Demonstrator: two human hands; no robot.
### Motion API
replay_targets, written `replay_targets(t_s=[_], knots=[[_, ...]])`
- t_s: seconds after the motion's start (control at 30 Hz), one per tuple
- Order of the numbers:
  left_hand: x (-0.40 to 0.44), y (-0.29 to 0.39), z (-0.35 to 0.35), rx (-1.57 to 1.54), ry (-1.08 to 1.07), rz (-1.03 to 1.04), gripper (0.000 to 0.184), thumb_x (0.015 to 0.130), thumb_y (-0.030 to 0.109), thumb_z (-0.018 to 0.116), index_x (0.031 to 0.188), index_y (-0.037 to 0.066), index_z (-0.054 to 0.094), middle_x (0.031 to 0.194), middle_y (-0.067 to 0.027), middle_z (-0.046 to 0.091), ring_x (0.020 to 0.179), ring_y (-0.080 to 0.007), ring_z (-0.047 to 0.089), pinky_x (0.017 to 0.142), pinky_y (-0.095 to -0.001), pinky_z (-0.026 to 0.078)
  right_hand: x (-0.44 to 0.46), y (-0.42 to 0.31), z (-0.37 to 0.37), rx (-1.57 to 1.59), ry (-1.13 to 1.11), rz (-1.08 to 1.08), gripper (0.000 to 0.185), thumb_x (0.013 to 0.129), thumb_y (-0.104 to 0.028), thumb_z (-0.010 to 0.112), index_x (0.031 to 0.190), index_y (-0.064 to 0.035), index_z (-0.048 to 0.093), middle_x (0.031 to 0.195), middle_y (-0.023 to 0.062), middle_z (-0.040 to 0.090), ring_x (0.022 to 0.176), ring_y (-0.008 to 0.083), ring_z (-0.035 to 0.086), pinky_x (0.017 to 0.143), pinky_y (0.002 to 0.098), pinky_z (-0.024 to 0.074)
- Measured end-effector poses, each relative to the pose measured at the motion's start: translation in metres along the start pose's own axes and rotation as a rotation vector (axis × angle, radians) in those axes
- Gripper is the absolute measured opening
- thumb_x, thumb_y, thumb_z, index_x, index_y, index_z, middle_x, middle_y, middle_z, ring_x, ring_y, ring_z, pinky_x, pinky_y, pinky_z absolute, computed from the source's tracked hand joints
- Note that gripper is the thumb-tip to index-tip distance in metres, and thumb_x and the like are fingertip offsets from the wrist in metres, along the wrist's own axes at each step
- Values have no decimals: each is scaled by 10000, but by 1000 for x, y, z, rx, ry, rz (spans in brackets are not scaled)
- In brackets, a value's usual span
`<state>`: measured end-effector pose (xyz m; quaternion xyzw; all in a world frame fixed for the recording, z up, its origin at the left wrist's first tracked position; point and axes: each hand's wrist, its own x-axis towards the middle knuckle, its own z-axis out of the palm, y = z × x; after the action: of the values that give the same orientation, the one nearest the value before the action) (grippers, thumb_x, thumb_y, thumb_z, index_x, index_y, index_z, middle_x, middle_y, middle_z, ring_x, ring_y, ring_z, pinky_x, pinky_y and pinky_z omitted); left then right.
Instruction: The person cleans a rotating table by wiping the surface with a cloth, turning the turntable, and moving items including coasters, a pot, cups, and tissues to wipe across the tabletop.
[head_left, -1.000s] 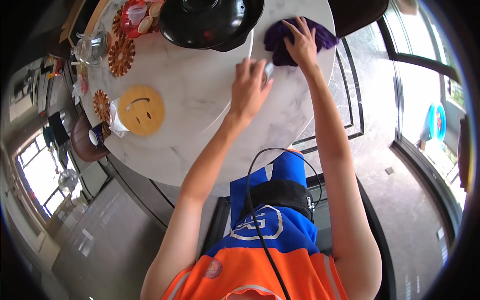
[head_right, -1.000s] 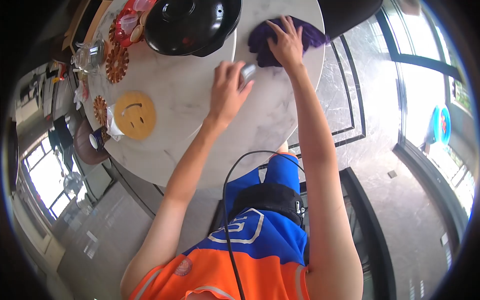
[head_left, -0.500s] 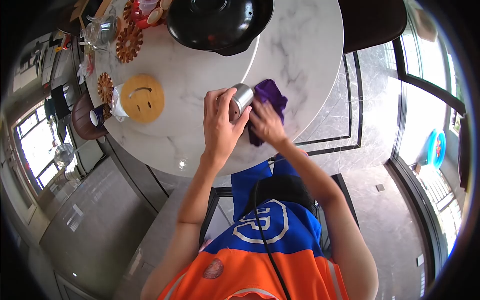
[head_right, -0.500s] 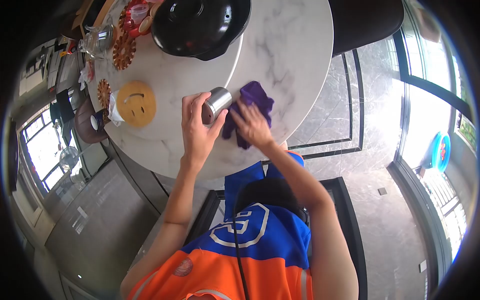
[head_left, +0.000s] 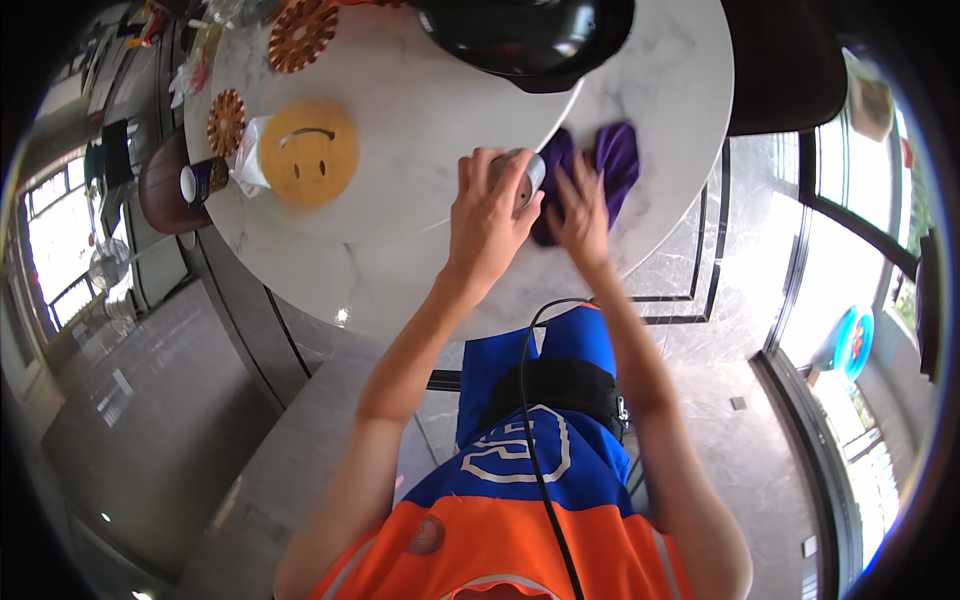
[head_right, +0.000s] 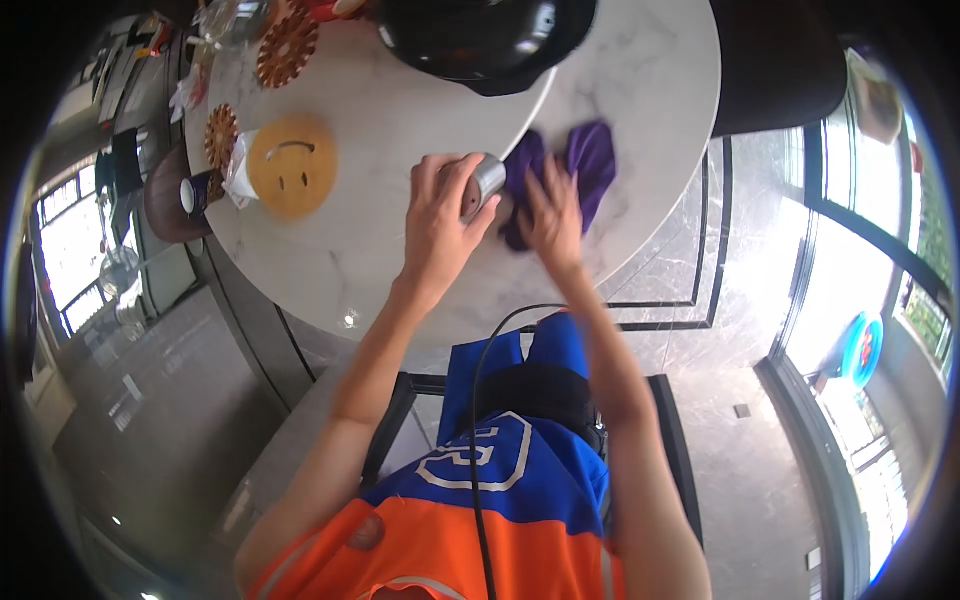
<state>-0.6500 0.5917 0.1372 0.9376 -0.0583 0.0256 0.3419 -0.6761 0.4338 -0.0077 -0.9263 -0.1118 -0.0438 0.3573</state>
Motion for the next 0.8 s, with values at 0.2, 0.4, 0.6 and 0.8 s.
replay_targets(t_s=[0.2,0.4,0.6,0.8], knots=[[29,-41,15,134,-5,56,684,718,12,789,1355,155,585,1186,-119,506,1017,-344,517,771,-423,570,-86,-57,14,96,-139,61,704,614,15,812,1290,-88,643,1433,162,514,1329,357,493,1132,486,398],[42,-74,27,124,-19,73,728,701,-27,773,1381,133,570,1163,-138,506,993,-339,517,811,-418,558,-60,-84,-6,396,62,444,554,762,90,670,1297,-49,639,1252,167,616,1177,309,605,1042,366,448],[38,-107,-12,-113,32,165,786,785,187,812,1483,135,453,1351,-209,481,1180,-394,495,985,-476,464,-36,-134,2,1338,204,966,397,951,-90,626,1324,31,564,1124,95,669,969,166,652,864,294,523],[16,-251,-98,503,296,-86,609,837,238,737,1389,66,544,1466,-245,418,1350,-436,405,1075,-553,374,66,-195,75,613,267,275,553,885,53,638,1415,-65,532,1417,173,512,1338,320,487,1123,391,365]])
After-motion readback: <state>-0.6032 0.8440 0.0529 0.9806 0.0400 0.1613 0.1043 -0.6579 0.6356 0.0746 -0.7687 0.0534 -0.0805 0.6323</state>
